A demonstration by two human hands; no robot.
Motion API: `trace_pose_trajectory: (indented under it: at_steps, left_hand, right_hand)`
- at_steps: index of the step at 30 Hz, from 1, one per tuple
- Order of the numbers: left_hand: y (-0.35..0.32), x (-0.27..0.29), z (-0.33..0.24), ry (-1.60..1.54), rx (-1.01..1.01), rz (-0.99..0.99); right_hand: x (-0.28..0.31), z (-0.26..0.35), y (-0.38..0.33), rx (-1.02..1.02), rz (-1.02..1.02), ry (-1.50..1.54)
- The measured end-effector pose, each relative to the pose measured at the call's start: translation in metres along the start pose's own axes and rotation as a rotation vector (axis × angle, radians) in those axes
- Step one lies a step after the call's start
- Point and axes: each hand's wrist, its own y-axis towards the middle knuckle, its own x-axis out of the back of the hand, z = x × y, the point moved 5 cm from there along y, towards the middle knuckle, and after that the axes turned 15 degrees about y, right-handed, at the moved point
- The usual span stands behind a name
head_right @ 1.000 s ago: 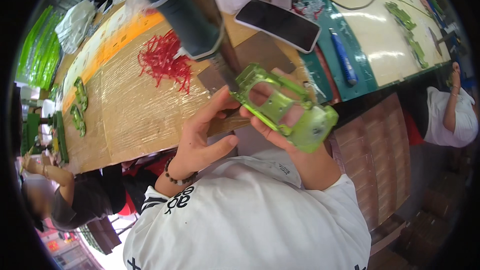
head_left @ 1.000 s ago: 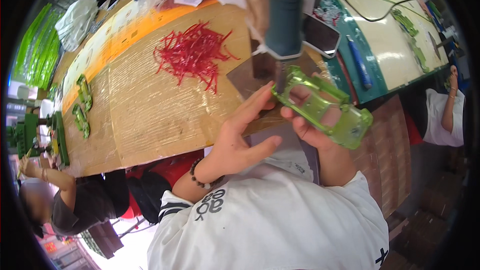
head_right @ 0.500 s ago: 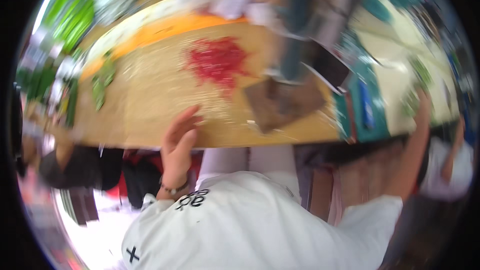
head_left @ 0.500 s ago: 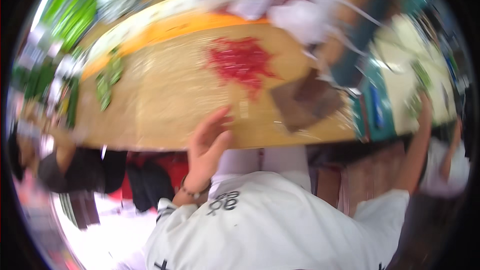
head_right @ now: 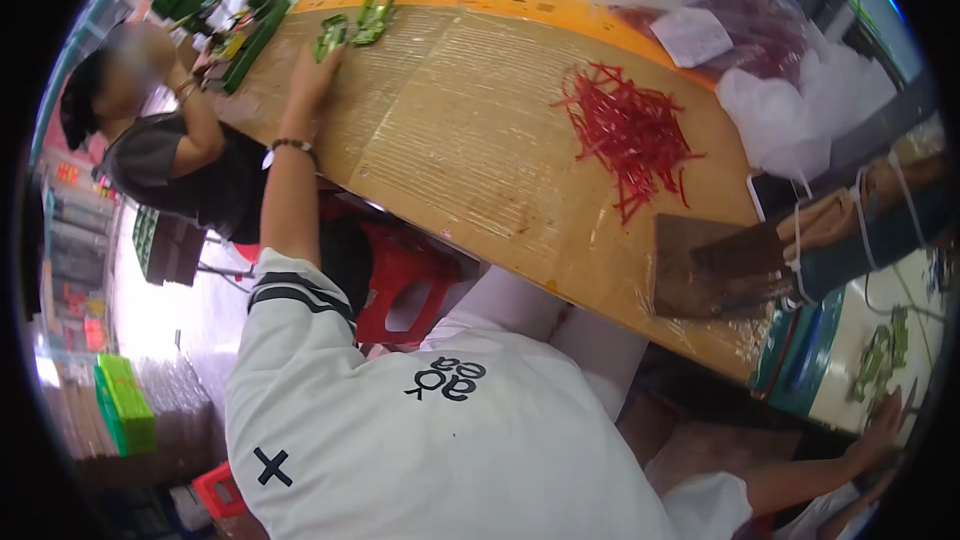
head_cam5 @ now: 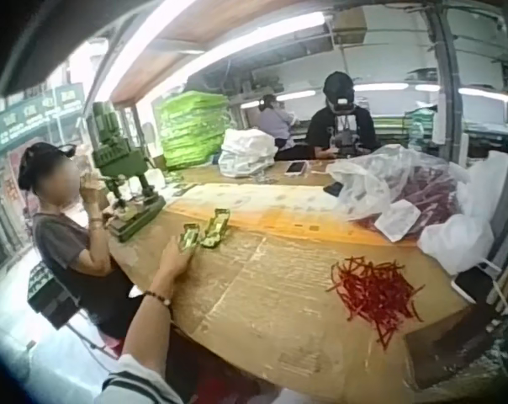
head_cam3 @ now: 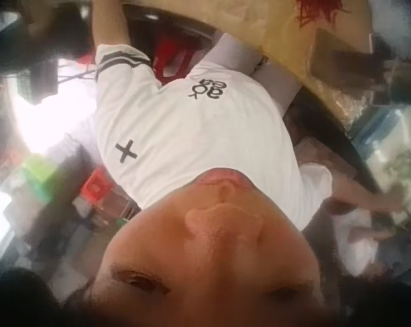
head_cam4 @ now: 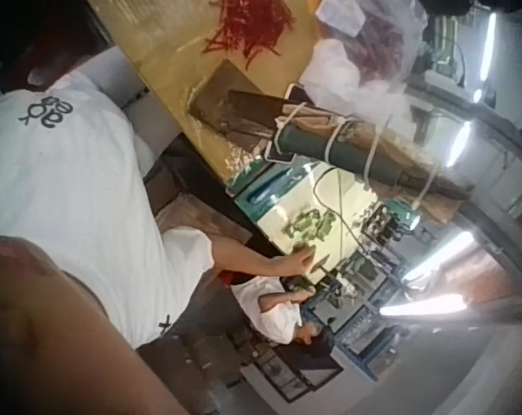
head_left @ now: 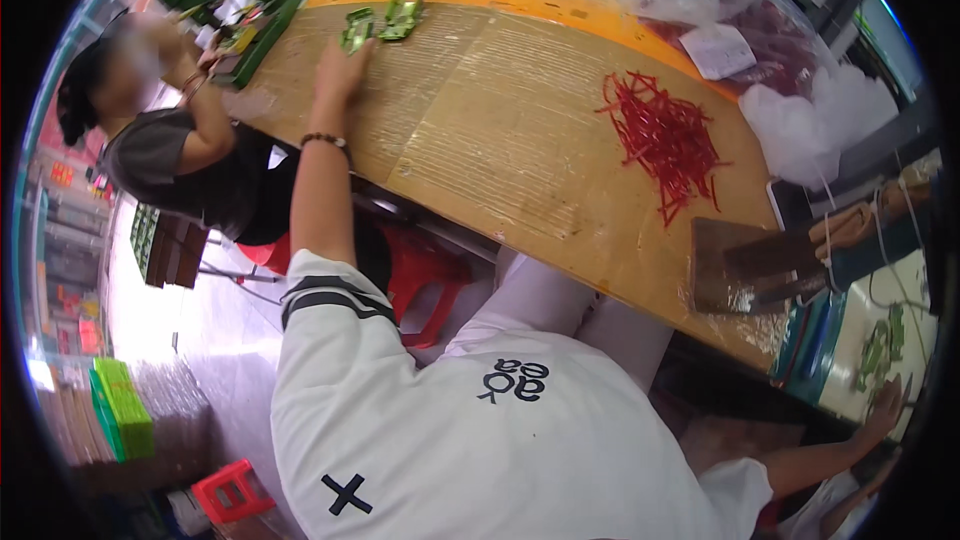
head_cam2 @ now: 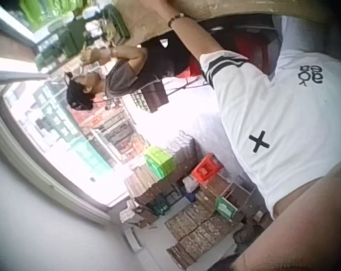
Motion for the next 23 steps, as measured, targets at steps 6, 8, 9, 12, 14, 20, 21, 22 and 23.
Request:
trace_pose_trajectory:
  at_steps: [6,8,9,12,14,20,21,22,23]
  left_hand:
    - [0.004,-0.010,-0.022,0.092,-0.067,0.031]
    - [-0.021,0.009,-0.015,0.136,-0.034,0.040]
    - [-0.038,0.013,-0.003,0.068,-0.026,-0.004]
    - [-0.095,0.028,-0.006,-0.183,-0.028,-0.012]
    - [-0.134,0.039,-0.014,-0.442,-0.105,-0.017]
    - [-0.231,0.045,-0.070,-0.835,-0.238,0.130]
    - [-0.240,0.047,-0.078,-0.861,-0.307,0.131]
    - [-0.249,0.052,-0.085,-0.882,-0.372,0.131]
    - [-0.256,0.052,-0.090,-0.933,-0.370,0.201]
  right_hand:
    - [-0.201,0.185,-0.283,0.587,1.721,0.305]
    - [-0.266,0.210,-0.322,0.508,1.500,0.139]
    - [-0.293,0.220,-0.335,0.600,1.272,0.011]
    - [-0.348,0.222,-0.337,0.741,0.842,-0.218]
    - [-0.368,0.227,-0.328,0.758,0.783,-0.364]
    - [-0.397,0.205,-0.322,0.726,0.839,-0.483]
    - [-0.402,0.203,-0.323,0.701,0.872,-0.478]
    - [-0.406,0.202,-0.325,0.676,0.909,-0.469]
    - [-0.411,0.200,-0.327,0.651,0.946,-0.460]
